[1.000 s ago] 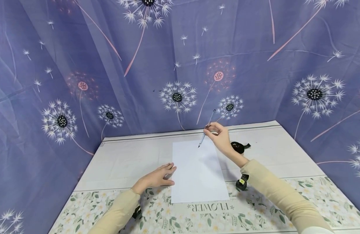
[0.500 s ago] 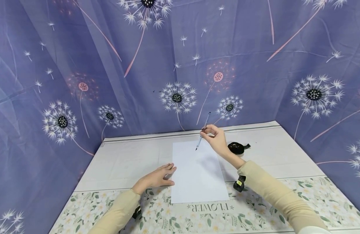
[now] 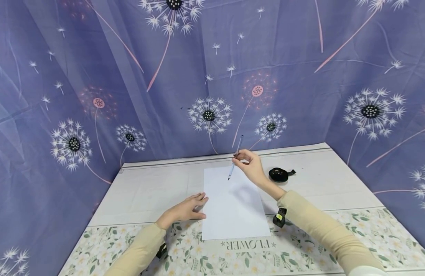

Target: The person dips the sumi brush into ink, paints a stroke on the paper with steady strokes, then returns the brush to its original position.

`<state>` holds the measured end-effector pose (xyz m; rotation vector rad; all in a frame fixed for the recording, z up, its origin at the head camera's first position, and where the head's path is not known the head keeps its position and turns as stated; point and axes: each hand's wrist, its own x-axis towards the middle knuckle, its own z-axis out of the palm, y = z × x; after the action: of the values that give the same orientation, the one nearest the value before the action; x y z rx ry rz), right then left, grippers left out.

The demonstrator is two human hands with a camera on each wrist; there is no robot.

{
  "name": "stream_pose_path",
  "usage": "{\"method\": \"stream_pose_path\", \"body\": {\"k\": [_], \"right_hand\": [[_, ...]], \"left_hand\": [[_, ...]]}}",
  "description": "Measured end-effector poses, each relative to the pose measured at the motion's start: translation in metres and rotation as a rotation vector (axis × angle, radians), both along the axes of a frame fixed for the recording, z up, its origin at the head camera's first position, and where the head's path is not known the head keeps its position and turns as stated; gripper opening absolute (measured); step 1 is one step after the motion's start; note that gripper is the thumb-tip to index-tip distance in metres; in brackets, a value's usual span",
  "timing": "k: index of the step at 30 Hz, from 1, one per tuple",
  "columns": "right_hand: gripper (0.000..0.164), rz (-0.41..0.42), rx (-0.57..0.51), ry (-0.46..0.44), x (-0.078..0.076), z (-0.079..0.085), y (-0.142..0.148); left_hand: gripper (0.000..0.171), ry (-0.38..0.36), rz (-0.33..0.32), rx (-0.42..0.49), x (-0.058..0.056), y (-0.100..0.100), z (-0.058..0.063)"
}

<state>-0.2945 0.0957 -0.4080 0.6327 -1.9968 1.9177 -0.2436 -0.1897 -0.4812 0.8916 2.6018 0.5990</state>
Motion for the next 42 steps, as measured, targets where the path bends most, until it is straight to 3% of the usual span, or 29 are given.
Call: {"method": "stream_pose_path", "body": {"k": [26, 42], "right_hand": [[0.018, -0.004, 0.098, -0.004, 0.005, -0.001, -0.011], [0.017, 0.002, 0.142, 0.049, 0.005, -0.008, -0.018]], "left_hand": [[0.072, 0.004, -0.006, 0.014, -0.001, 0.0, 0.0], [0.073, -0.006, 0.009, 0.005, 0.0, 0.0, 0.0]]}}
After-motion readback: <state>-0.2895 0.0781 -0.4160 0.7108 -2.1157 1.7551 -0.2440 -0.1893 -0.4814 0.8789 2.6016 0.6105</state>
